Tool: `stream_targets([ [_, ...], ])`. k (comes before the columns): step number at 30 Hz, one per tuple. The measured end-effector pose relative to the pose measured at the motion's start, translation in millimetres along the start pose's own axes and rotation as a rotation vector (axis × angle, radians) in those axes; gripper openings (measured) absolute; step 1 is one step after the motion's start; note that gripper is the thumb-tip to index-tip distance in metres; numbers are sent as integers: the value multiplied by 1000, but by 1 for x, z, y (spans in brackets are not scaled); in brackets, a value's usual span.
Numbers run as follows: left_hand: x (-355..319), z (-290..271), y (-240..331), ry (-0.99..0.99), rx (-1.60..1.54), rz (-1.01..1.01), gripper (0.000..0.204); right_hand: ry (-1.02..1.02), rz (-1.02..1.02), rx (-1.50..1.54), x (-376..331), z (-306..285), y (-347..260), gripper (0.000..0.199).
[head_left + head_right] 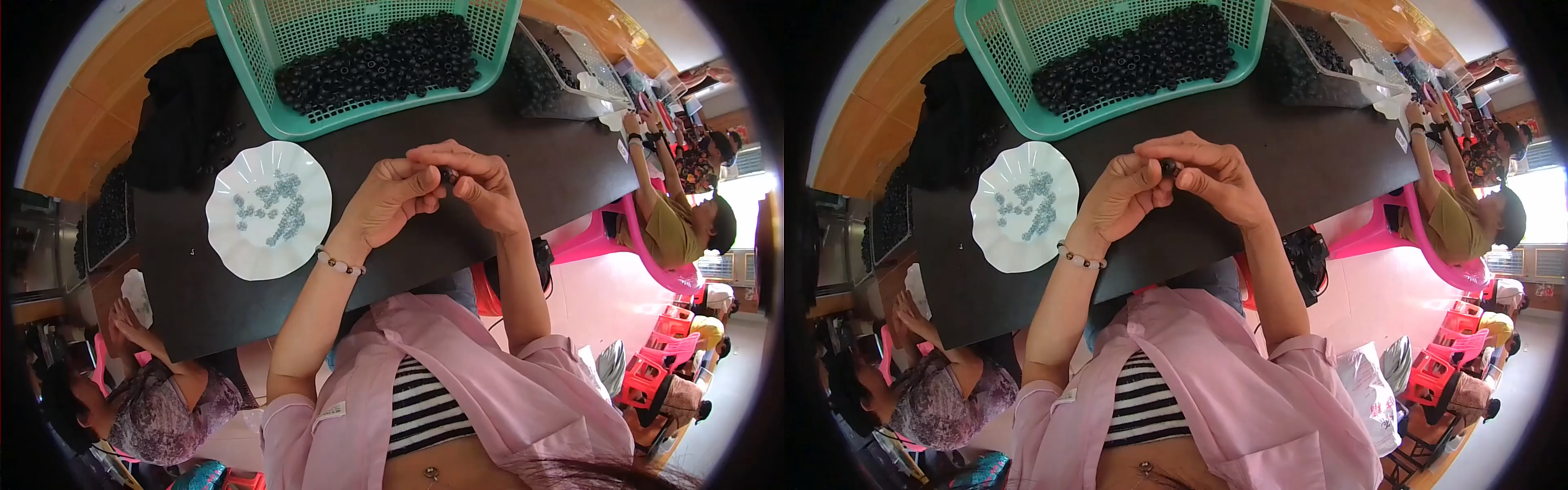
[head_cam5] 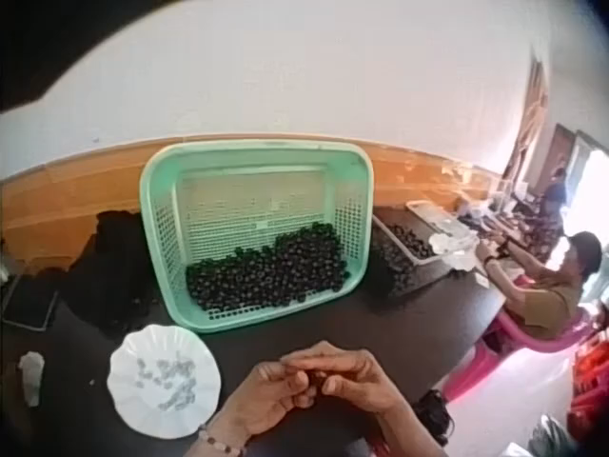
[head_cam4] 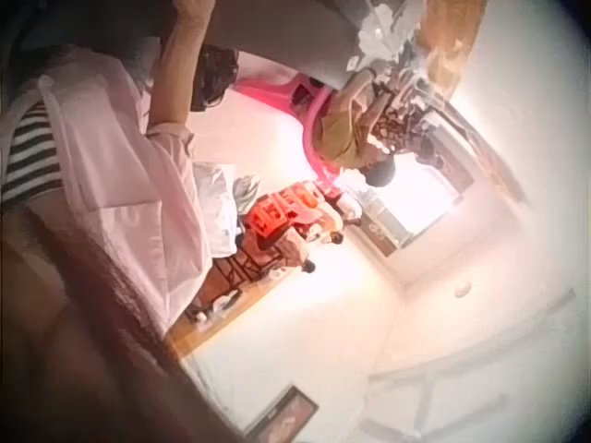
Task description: Assembling small blue inserts into black rubber or plastic components at a workstation.
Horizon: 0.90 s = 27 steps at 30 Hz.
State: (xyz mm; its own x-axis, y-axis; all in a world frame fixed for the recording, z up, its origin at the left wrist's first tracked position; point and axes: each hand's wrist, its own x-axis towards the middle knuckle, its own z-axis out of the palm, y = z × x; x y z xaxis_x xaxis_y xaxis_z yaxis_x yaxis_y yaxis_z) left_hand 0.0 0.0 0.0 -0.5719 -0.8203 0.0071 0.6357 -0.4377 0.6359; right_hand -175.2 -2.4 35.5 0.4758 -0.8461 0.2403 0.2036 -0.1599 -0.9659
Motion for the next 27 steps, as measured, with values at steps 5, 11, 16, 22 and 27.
stream_targets([
  [5, -1, 3, -1, 21, 42, -32, 21, 10, -71, 11, -3, -4, 10, 49],
  [11, -1, 4, -4, 83, 95, 1, 22, 81, -79, 167, -8, 0, 21, 41],
  [16, 0, 6, -4, 117, 135, 6, 23, 106, -84, 179, -8, 3, 21, 35],
  [22, 2, 5, -5, 137, 76, -12, 25, 209, -103, 160, -9, 9, 24, 30],
  [27, 1, 7, -4, 52, -65, -12, 23, 246, -171, 225, -9, 14, 22, 29],
])
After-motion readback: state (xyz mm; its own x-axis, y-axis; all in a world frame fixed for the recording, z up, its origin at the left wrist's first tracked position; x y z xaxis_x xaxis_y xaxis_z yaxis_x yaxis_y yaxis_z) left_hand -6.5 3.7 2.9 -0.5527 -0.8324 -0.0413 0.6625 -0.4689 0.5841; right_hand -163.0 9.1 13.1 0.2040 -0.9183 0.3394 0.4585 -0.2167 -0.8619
